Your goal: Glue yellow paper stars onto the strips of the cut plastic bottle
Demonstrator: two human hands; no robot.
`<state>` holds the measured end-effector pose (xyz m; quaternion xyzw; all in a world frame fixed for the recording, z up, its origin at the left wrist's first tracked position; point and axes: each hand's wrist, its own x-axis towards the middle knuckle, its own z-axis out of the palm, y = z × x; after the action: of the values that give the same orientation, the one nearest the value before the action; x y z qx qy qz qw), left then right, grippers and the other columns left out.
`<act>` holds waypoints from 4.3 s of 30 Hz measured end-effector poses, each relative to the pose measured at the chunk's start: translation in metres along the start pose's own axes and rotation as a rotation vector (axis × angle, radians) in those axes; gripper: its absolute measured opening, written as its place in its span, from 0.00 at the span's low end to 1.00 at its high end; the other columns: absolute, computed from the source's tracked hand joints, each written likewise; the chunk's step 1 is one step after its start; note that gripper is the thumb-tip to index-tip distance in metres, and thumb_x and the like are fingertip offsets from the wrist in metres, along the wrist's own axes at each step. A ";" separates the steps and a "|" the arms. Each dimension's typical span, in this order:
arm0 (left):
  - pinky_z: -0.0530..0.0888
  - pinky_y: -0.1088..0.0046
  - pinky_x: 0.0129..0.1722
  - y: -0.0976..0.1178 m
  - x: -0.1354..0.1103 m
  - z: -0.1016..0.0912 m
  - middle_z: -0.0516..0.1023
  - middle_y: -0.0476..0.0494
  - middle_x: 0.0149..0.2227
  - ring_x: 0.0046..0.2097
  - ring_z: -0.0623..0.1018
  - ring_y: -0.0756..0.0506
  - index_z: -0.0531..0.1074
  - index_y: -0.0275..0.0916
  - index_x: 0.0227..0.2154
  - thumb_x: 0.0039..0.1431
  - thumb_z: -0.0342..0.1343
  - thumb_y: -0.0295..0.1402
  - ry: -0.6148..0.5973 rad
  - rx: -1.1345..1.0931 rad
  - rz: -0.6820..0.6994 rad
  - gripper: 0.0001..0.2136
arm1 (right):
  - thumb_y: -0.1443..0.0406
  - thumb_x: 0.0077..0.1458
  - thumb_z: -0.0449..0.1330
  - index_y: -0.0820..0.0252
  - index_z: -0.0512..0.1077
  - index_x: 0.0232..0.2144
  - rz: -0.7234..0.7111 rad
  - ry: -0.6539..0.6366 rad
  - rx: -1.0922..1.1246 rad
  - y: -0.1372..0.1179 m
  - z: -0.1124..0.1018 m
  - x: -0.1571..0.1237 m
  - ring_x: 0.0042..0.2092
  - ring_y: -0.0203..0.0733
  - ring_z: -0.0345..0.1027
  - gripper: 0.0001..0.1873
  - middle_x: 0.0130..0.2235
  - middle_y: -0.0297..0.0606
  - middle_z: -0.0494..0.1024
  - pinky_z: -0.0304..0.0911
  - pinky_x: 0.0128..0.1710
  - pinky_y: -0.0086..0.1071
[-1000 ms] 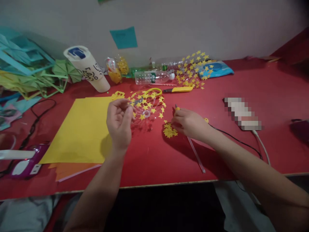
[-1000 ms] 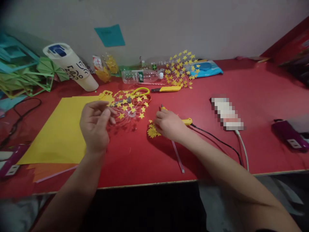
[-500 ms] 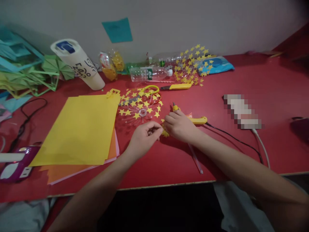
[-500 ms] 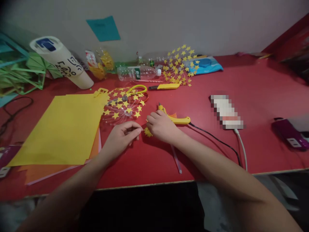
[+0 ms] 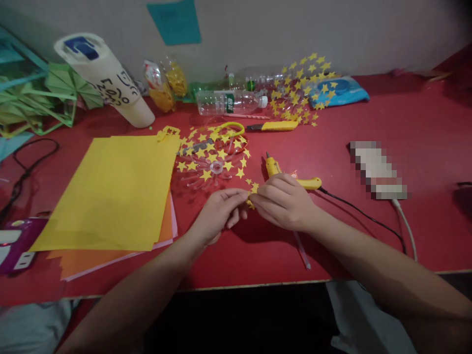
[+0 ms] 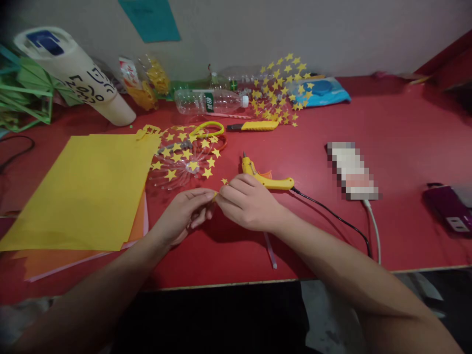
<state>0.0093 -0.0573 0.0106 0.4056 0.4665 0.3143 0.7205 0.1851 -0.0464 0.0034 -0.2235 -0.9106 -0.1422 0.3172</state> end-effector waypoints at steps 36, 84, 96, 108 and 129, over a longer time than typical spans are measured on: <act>0.61 0.79 0.17 0.012 -0.018 -0.008 0.64 0.54 0.18 0.19 0.62 0.55 0.66 0.40 0.23 0.54 0.51 0.29 0.336 0.500 0.631 0.06 | 0.70 0.45 0.53 0.63 0.70 0.34 0.644 -0.735 -0.244 0.029 -0.019 -0.023 0.32 0.44 0.65 0.11 0.36 0.46 0.74 0.50 0.26 0.34; 0.65 0.82 0.20 0.016 -0.015 -0.013 0.66 0.54 0.19 0.20 0.65 0.56 0.69 0.37 0.24 0.53 0.52 0.28 0.478 0.551 0.765 0.05 | 0.56 0.54 0.58 0.53 0.71 0.29 0.678 -0.025 0.708 -0.012 -0.030 0.003 0.23 0.37 0.68 0.09 0.24 0.32 0.74 0.62 0.19 0.29; 0.64 0.82 0.20 0.016 -0.015 -0.013 0.65 0.54 0.18 0.20 0.65 0.56 0.68 0.37 0.25 0.53 0.52 0.28 0.472 0.539 0.774 0.04 | 0.59 0.54 0.58 0.55 0.70 0.27 0.629 -0.047 0.695 -0.011 -0.032 0.004 0.21 0.34 0.63 0.07 0.24 0.33 0.74 0.59 0.18 0.29; 0.64 0.82 0.19 0.015 -0.015 -0.014 0.65 0.54 0.18 0.19 0.65 0.56 0.69 0.37 0.25 0.53 0.52 0.27 0.491 0.582 0.792 0.04 | 0.60 0.52 0.59 0.54 0.69 0.25 0.657 -0.046 0.693 -0.012 -0.032 0.005 0.22 0.36 0.64 0.07 0.23 0.32 0.72 0.60 0.20 0.31; 0.59 0.80 0.15 0.018 -0.019 -0.002 0.65 0.55 0.16 0.15 0.60 0.57 0.67 0.39 0.23 0.54 0.49 0.28 0.059 0.298 0.333 0.06 | 0.70 0.42 0.56 0.58 0.64 0.30 0.688 -0.363 0.071 0.044 -0.017 -0.022 0.31 0.41 0.63 0.09 0.32 0.40 0.68 0.59 0.27 0.33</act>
<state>-0.0012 -0.0645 0.0335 0.5695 0.4552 0.3682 0.5769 0.2315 -0.0224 0.0076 -0.5262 -0.8282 0.0458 0.1875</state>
